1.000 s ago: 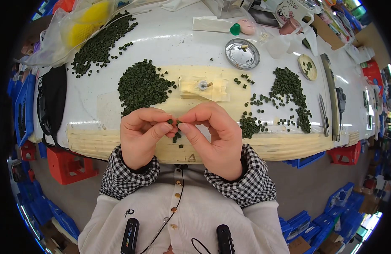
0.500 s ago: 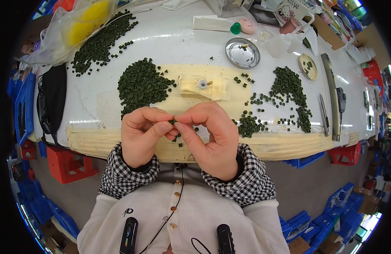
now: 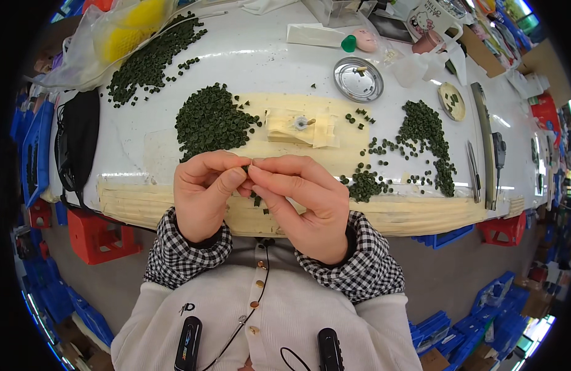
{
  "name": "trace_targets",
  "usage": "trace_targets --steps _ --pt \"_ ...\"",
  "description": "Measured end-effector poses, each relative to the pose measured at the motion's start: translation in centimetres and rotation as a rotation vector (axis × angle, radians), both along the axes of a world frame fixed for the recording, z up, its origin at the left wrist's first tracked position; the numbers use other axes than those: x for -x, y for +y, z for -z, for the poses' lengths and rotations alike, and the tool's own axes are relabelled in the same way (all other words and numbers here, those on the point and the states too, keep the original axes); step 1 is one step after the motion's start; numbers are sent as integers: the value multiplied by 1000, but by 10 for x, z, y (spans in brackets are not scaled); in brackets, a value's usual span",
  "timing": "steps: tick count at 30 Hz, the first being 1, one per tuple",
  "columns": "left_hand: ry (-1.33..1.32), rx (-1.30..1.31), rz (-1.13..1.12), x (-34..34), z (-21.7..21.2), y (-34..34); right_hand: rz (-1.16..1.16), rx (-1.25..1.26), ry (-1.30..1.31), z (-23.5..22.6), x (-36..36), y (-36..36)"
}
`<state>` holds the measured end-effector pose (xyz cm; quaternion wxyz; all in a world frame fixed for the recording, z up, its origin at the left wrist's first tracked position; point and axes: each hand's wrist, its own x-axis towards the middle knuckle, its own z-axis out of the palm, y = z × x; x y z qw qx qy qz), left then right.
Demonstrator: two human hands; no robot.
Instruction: Inspecting and sorting small green plastic toy components and black connectors on a factory workbench.
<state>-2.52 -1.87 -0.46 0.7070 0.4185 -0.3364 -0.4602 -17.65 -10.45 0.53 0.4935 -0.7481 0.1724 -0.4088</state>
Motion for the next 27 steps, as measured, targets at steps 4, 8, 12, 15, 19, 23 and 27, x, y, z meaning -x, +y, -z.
trace_targets --steps 4,8,12,15,19,23,27 --pt "-109 68 -21 1 -1 0 16 -18 -2 -1 2 -1" --pt "-200 84 -25 -2 1 2 -5 -28 13 0 2 -1" --pt "-7 7 -60 5 -8 2 1 -30 29 0 3 0" --pt "-48 24 -41 2 -2 3 -2 -49 17 1 2 0" --pt "-122 55 -63 2 1 1 2 -95 29 1 3 1" --pt "-173 29 -70 0 2 2 -4 53 70 -4 3 -1" --pt "-93 18 -29 1 1 0 -5 125 94 -4 4 -2"
